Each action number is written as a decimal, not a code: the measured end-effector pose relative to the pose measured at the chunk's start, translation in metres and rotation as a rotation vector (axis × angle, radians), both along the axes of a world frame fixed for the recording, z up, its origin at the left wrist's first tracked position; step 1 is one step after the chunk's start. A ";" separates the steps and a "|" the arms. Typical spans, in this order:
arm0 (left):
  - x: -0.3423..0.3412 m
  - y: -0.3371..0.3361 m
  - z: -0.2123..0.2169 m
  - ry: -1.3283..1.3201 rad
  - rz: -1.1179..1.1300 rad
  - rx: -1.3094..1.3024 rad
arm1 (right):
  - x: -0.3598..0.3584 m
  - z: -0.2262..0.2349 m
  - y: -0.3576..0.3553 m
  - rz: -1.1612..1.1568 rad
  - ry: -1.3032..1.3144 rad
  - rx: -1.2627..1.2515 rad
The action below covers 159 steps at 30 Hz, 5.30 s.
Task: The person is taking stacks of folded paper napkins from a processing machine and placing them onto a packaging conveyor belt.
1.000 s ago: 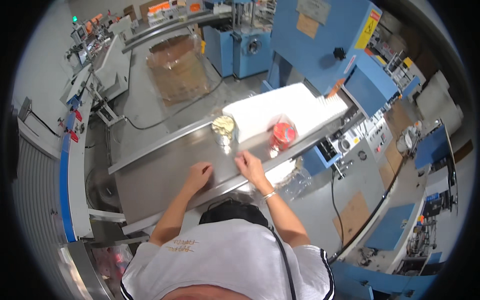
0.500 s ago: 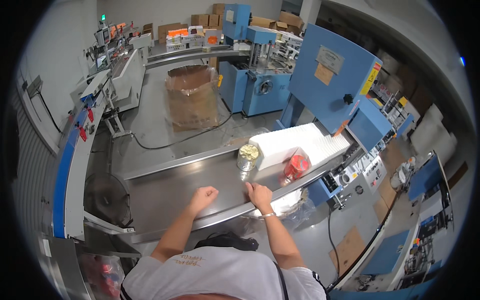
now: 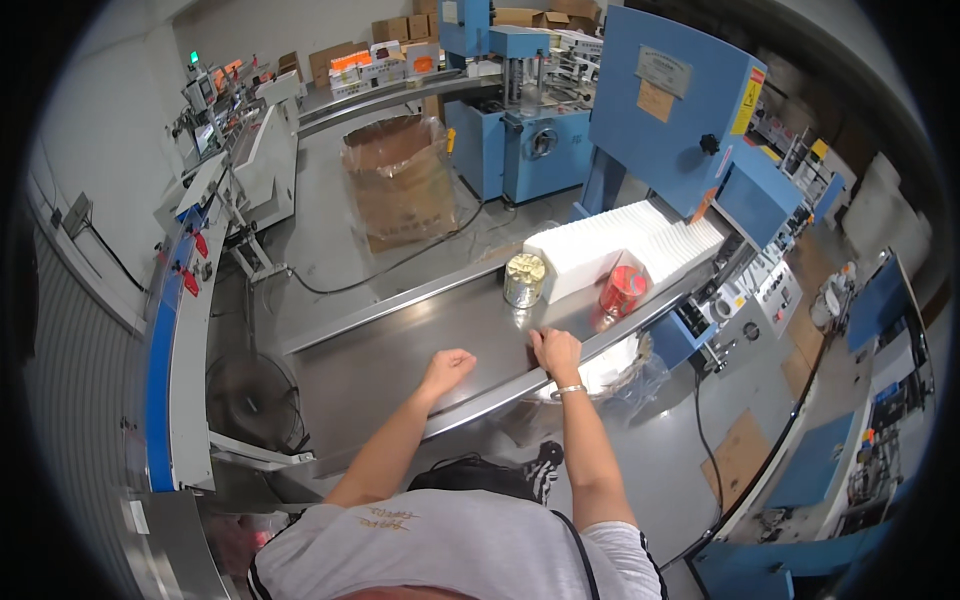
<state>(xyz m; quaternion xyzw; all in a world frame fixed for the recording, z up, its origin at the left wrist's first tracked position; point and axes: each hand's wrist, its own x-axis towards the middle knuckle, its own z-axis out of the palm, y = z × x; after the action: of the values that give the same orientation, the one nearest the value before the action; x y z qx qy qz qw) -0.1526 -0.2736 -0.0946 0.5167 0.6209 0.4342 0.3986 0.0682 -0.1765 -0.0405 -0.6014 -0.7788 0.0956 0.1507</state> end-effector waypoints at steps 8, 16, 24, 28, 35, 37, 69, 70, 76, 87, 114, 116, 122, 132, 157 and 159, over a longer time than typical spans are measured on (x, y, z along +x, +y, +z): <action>0.004 -0.001 0.000 -0.138 0.013 -0.044 | 0.004 0.002 -0.005 0.030 0.012 0.009; 0.002 0.006 0.000 -0.284 0.061 -0.053 | 0.009 0.001 0.004 0.043 0.037 0.006; -0.004 0.005 0.007 -0.237 0.073 -0.109 | 0.006 -0.008 0.007 0.038 0.047 0.018; 0.000 -0.001 0.021 -0.227 0.100 -0.171 | 0.009 -0.004 0.002 0.033 0.085 0.026; 0.001 -0.006 0.024 -0.234 0.118 -0.152 | 0.009 0.000 -0.002 0.043 0.094 0.037; 0.002 -0.008 0.024 -0.248 0.114 -0.157 | 0.009 0.000 -0.003 0.051 0.098 0.042; -0.005 -0.008 0.014 -0.303 0.073 -0.117 | 0.006 0.001 -0.005 0.037 0.031 0.042; -0.005 -0.009 0.014 -0.308 0.064 -0.133 | 0.005 0.001 -0.005 0.045 0.027 0.045; -0.005 -0.009 0.011 -0.319 0.054 -0.115 | 0.006 -0.001 -0.004 0.052 0.002 0.063; -0.009 -0.006 0.009 -0.333 0.004 -0.104 | 0.005 -0.003 -0.001 0.032 -0.027 0.043; -0.005 -0.007 0.007 -0.311 0.033 -0.124 | 0.008 -0.002 -0.003 0.041 0.040 0.063; -0.006 -0.007 0.006 -0.308 0.034 -0.134 | 0.008 -0.002 -0.003 0.038 0.044 0.059; -0.006 -0.005 0.003 -0.352 0.034 -0.116 | 0.006 0.001 -0.004 0.027 0.056 0.054; -0.006 -0.005 0.001 -0.379 0.027 -0.073 | 0.009 -0.002 -0.003 0.024 0.082 0.064; -0.009 -0.007 0.002 -0.361 0.009 -0.032 | 0.007 0.001 -0.002 0.008 0.108 0.043; -0.008 -0.007 0.005 -0.350 0.037 -0.073 | 0.007 0.001 -0.003 0.008 0.106 0.042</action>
<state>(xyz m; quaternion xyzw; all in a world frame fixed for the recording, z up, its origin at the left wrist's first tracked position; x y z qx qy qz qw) -0.1606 -0.2804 -0.0896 0.4070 0.5670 0.5018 0.5109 0.0748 -0.1794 -0.0392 -0.5889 -0.7741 0.1115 0.2039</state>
